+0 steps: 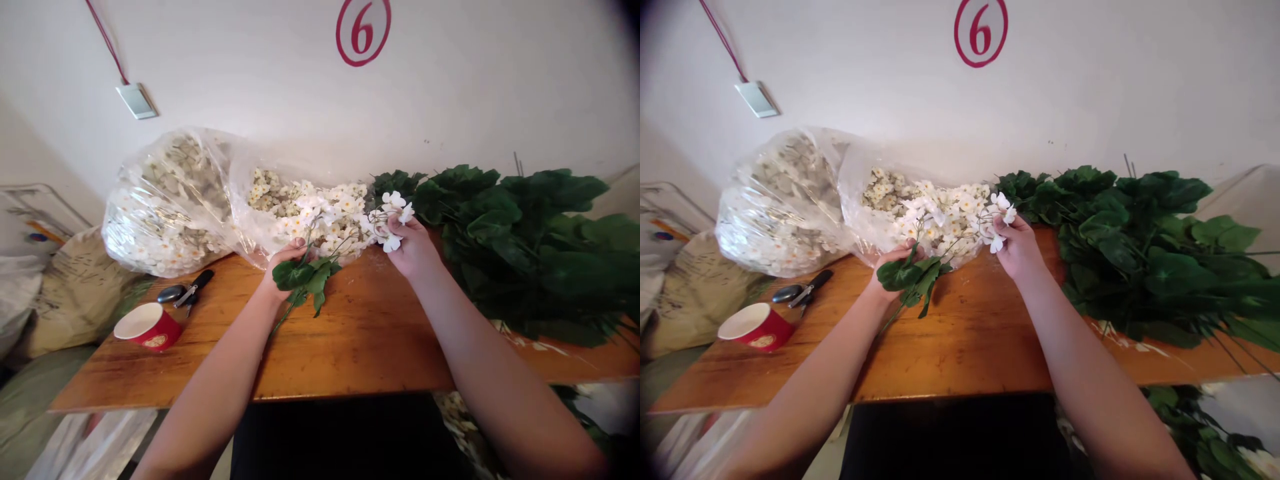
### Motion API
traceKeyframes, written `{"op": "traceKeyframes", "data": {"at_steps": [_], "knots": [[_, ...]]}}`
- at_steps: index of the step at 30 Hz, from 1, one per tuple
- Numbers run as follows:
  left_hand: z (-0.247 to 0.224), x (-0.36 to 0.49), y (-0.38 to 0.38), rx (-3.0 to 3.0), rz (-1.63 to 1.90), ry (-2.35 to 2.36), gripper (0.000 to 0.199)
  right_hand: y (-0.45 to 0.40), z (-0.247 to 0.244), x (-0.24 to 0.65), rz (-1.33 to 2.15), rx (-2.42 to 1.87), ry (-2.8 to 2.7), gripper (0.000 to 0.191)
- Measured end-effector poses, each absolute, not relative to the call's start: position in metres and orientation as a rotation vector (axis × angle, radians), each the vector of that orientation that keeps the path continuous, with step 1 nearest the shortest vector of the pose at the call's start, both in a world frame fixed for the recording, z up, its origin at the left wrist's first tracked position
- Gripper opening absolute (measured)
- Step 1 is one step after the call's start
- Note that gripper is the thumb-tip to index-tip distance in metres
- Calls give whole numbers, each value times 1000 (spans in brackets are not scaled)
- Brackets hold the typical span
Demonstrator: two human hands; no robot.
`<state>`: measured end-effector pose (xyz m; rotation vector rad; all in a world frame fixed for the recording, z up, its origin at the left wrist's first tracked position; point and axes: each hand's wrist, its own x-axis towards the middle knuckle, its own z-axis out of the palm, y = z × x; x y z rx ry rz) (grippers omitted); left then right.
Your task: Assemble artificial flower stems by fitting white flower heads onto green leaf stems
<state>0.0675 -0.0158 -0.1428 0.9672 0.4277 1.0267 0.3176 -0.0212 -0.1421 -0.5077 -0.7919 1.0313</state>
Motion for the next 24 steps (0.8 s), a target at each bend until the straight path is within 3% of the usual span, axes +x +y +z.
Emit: {"op": "traceKeyframes", "data": {"at_steps": [5,11,17,21,24], "knots": [[-154,73,-11,1090,1023,517,33,-14,-150,323,989,-594,-827,22],[-164,85,-20,1788,844,668,31,-12,-151,325,942,-625,-753,21],[-153,66,-14,2079,995,1100,19,-15,-149,325,962,-614,-700,19],[-147,57,-13,2244,675,1208,35,-15,-150,323,979,-626,-696,18],[-149,60,-17,2323,447,1211,35,-15,-151,321,985,-630,-679,18]]}}
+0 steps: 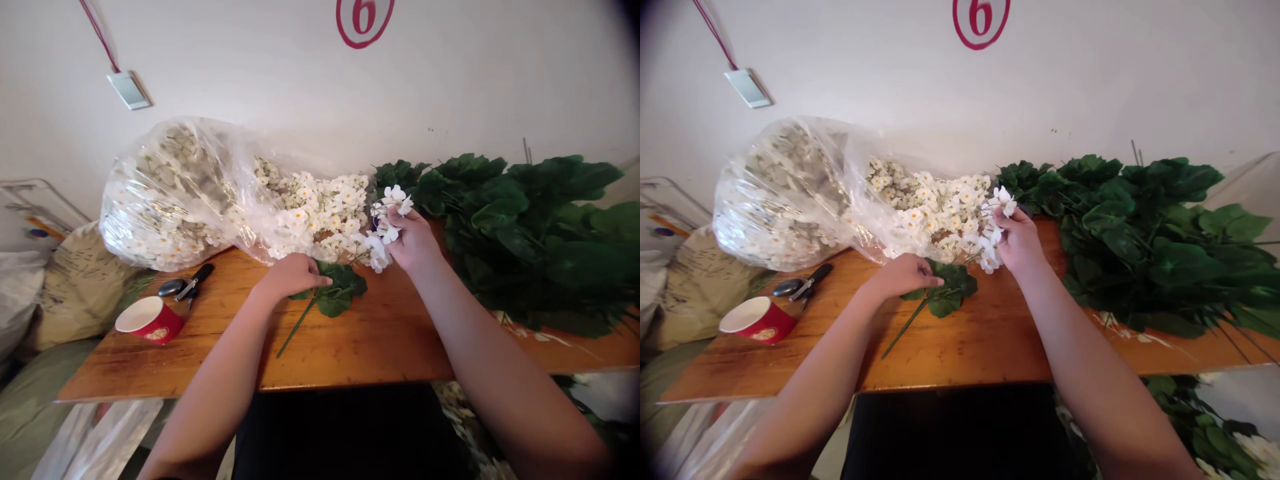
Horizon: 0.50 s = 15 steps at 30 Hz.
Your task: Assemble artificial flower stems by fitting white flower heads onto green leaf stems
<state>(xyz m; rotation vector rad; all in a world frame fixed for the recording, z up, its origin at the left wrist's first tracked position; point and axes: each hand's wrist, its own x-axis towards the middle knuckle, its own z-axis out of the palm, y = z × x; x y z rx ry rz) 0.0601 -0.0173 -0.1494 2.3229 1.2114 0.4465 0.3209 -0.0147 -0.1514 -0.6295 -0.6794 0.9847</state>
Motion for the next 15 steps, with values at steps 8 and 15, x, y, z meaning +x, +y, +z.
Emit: {"op": "traceKeyframes", "data": {"at_steps": [8,15], "knots": [[-146,75,-30,2471,84,1440,36,-17,-151,313,979,-625,-705,20],[-137,71,-37,2583,225,1176,14,-20,-149,312,952,-697,-721,18]]}}
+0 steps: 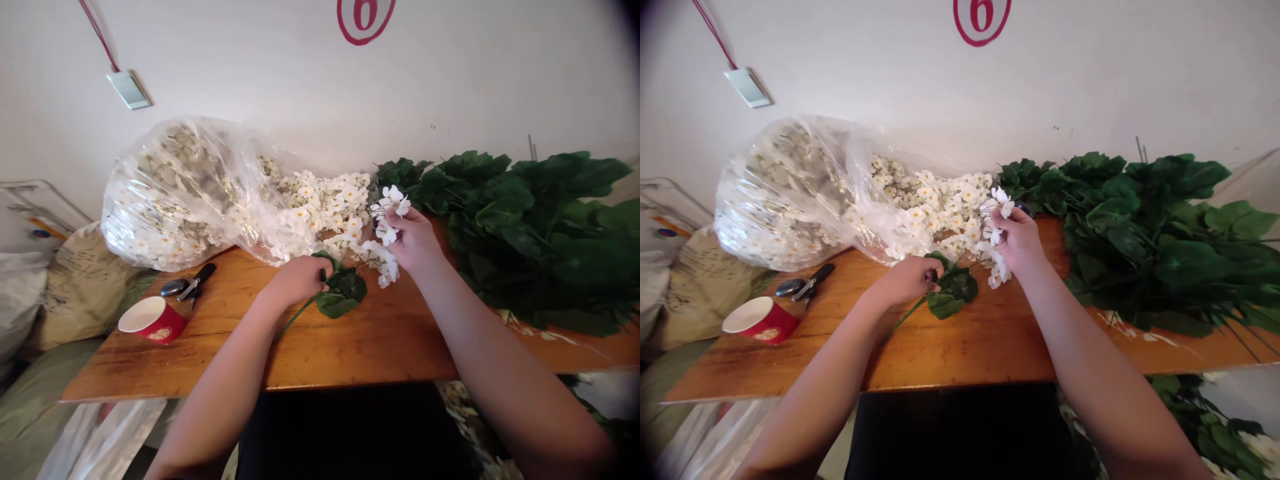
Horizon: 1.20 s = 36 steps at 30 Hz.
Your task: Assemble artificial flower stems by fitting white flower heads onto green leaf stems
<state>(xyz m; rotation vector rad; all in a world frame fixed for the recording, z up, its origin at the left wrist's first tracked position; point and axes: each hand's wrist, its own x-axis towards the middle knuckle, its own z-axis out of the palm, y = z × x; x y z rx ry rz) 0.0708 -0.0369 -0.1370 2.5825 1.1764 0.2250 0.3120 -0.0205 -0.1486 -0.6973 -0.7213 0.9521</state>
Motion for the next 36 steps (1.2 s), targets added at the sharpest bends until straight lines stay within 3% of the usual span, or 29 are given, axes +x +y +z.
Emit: {"op": "traceKeyframes", "data": {"at_steps": [8,14,24,30,36], "knots": [[-136,61,-28,2723,392,943,36,-22,-149,311,888,-762,-813,19],[-149,60,-14,2702,789,827,35,-32,-145,297,876,-918,-906,28],[-179,62,-2,1730,979,766,9,-29,-161,290,930,-1050,-988,36],[-188,70,5,1300,1175,802,18,-27,-165,293,857,-1109,-1076,33],[-181,71,-2,1648,909,951,37,-33,-159,295,740,-1278,-1325,24]]}}
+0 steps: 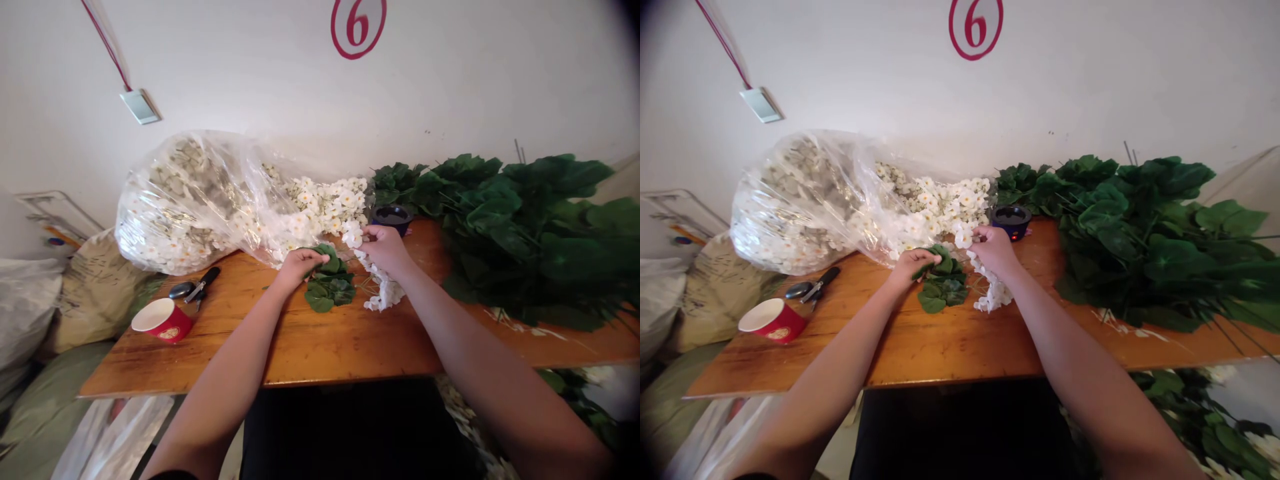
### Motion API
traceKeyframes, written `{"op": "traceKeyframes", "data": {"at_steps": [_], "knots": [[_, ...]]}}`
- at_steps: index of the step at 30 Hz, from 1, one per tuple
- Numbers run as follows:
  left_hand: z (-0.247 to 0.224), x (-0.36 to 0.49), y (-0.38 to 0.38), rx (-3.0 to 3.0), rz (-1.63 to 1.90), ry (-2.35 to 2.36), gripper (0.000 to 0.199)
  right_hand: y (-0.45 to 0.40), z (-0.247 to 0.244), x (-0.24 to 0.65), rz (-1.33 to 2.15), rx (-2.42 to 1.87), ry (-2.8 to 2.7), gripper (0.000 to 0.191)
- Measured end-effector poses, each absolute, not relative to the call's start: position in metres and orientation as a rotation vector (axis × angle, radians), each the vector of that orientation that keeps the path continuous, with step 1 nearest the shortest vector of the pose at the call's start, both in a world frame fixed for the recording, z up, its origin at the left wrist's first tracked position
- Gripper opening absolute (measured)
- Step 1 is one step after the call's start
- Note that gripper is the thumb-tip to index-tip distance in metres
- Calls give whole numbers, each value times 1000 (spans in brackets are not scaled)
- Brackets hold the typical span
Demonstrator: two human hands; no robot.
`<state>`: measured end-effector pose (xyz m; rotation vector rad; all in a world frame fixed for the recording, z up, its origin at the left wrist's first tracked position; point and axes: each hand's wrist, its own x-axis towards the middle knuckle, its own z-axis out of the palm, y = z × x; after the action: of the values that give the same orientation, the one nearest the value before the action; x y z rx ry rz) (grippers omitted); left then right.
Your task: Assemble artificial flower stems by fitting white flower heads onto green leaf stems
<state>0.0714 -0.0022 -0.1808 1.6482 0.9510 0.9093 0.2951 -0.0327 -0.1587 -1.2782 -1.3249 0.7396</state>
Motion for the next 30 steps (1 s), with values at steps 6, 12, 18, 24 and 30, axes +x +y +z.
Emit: {"op": "traceKeyframes", "data": {"at_steps": [6,12,18,24,30], "knots": [[-174,73,-12,2246,713,910,24,-33,-159,294,709,-1289,-1370,23],[-177,74,-9,2625,671,859,37,-31,-162,295,722,-1282,-1359,22],[-180,76,-11,2743,548,908,31,-31,-163,296,738,-1242,-1369,18],[-177,83,-13,2841,478,934,22,-32,-157,299,685,-1267,-1316,22],[-180,88,-11,2818,472,987,17,-35,-143,314,463,-1214,-1143,23]]}}
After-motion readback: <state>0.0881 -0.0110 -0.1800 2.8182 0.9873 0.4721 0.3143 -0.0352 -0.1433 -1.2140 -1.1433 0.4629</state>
